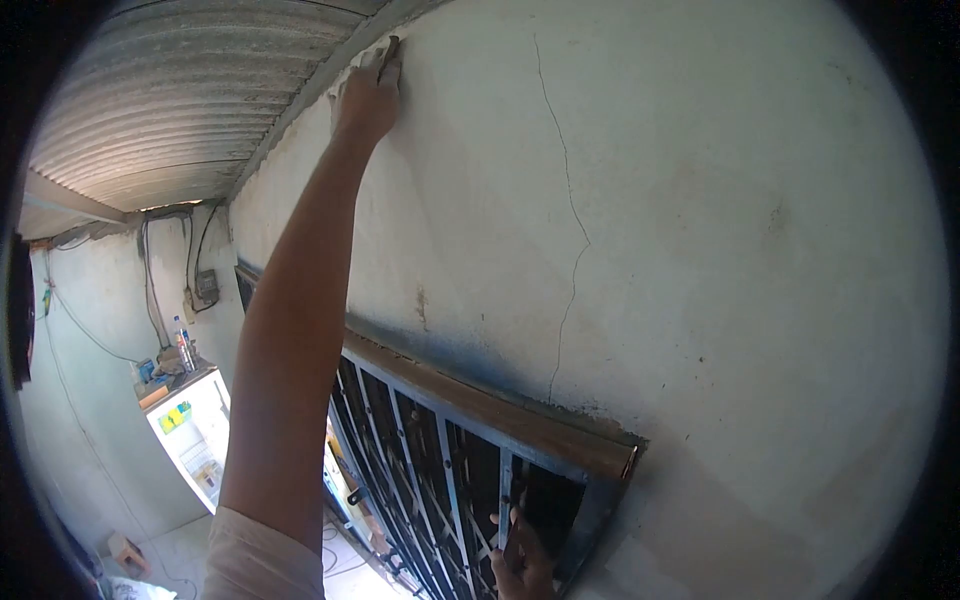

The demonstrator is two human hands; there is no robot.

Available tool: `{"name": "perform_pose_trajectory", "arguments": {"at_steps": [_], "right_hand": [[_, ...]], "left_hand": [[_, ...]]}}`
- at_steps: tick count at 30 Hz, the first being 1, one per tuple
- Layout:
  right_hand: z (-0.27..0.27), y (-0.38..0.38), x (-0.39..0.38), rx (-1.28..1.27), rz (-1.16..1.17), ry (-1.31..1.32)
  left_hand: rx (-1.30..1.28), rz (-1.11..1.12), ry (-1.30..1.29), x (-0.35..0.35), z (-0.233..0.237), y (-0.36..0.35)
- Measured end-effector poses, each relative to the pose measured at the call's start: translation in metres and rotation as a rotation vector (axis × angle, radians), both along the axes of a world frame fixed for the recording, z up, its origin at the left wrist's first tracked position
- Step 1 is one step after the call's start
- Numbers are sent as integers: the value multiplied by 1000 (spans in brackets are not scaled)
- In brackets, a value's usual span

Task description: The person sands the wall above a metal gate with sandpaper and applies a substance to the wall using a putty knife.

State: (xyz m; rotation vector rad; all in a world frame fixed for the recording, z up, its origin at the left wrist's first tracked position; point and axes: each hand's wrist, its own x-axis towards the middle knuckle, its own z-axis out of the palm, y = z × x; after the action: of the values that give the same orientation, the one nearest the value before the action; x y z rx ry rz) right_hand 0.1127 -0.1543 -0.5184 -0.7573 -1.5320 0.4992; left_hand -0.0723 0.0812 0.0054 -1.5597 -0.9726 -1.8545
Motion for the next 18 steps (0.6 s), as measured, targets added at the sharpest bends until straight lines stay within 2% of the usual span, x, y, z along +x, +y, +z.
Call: {"name": "perform_pose_trajectory", "arguments": {"at_steps": [1,7,8,10,13,14,16,18], "right_hand": [[1,-1,0,-43,70,52],[8,-8,2,-88,140,95],[6,-5,2,12,61,20],[0,5,3,215,-106,-126],[8,6,7,355,-162,-277],[-6,-4,6,-55,-27,-112],[-8,1,7,-19,33,-77],[-7,4,6,66,51,-56]], "left_hand": [[-3,-7,22,3,-7,-3],[47,22,138,11,-60,-31],[40,31,137,12,-62,-30],[9,35,115,14,-53,-30],[-54,35,60,17,-25,-28],[-62,53,42,17,-13,-30],[-12,23,64,7,15,-21],[-115,0,90,-1,27,-16]]}}
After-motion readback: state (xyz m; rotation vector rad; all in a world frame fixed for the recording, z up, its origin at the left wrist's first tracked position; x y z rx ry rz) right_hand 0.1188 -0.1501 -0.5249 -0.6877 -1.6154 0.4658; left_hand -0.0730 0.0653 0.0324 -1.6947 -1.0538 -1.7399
